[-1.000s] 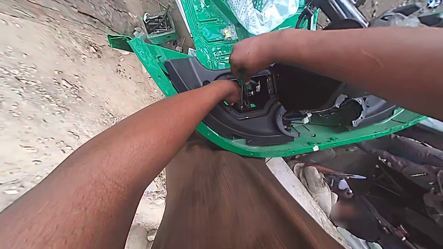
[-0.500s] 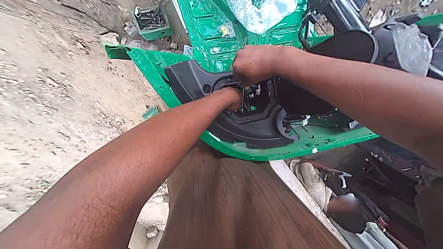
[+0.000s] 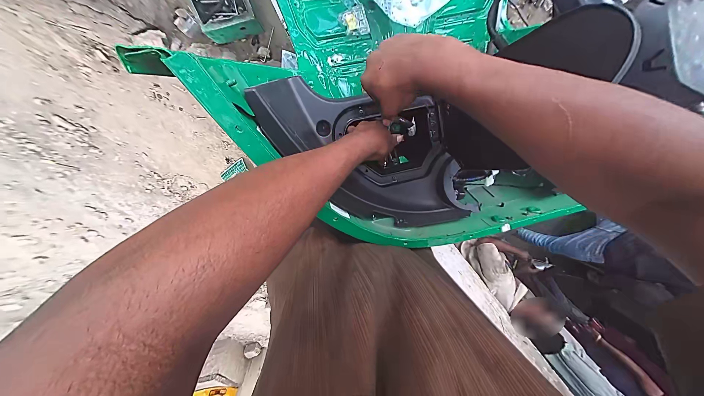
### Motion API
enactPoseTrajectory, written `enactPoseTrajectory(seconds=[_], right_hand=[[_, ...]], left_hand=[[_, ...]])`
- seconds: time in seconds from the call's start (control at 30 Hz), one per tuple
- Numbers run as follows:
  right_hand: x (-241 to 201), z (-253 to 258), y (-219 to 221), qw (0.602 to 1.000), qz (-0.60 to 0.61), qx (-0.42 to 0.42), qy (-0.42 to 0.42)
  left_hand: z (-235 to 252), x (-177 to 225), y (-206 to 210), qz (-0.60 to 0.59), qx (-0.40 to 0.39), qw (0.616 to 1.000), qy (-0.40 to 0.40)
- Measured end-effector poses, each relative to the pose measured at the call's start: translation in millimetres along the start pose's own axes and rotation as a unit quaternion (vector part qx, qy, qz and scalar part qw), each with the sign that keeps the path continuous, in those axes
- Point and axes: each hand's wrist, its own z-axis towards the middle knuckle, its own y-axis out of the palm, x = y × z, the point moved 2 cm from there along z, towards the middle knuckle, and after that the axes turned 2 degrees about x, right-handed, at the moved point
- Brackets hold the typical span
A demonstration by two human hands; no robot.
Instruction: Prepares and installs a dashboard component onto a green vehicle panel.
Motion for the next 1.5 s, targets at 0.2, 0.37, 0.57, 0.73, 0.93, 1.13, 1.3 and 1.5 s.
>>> enactPoseTrajectory(seconds=[0.2, 0.37, 0.57, 0.73, 0.93, 1.13, 1.3, 1.5], right_hand=[[-3, 11, -5, 0.998, -0.023, -0.051, 0.022], [12, -8, 6, 0.984, -0.037, 0.048, -0.168], [23, -8, 29, 0.959, -0.062, 0.131, -0.242], [16, -8, 28, 0.965, -0.095, 0.113, -0.218], [15, -5, 28, 0.984, -0.081, 0.077, -0.137], [-8, 3, 16, 0.997, -0.068, -0.032, -0.021], [-19, 18, 2, 0.999, -0.044, -0.021, -0.016], [20, -3, -4, 0.978, 0.067, 0.084, -0.181]], left_hand=[[-2, -2, 0, -0.009, -0.021, 1.0, -0.012], [2, -2, 2, -0.03, -0.003, 0.999, -0.035], [-2, 1, 2, -0.043, 0.001, 0.997, -0.057], [-2, 2, 0, -0.04, -0.001, 0.997, -0.062], [9, -1, 7, -0.016, -0.005, 0.999, -0.037], [0, -2, 11, -0.062, 0.001, 0.995, -0.073], [12, -13, 18, -0.109, 0.023, 0.987, -0.118], [-1, 1, 5, -0.035, 0.001, 0.995, -0.09]])
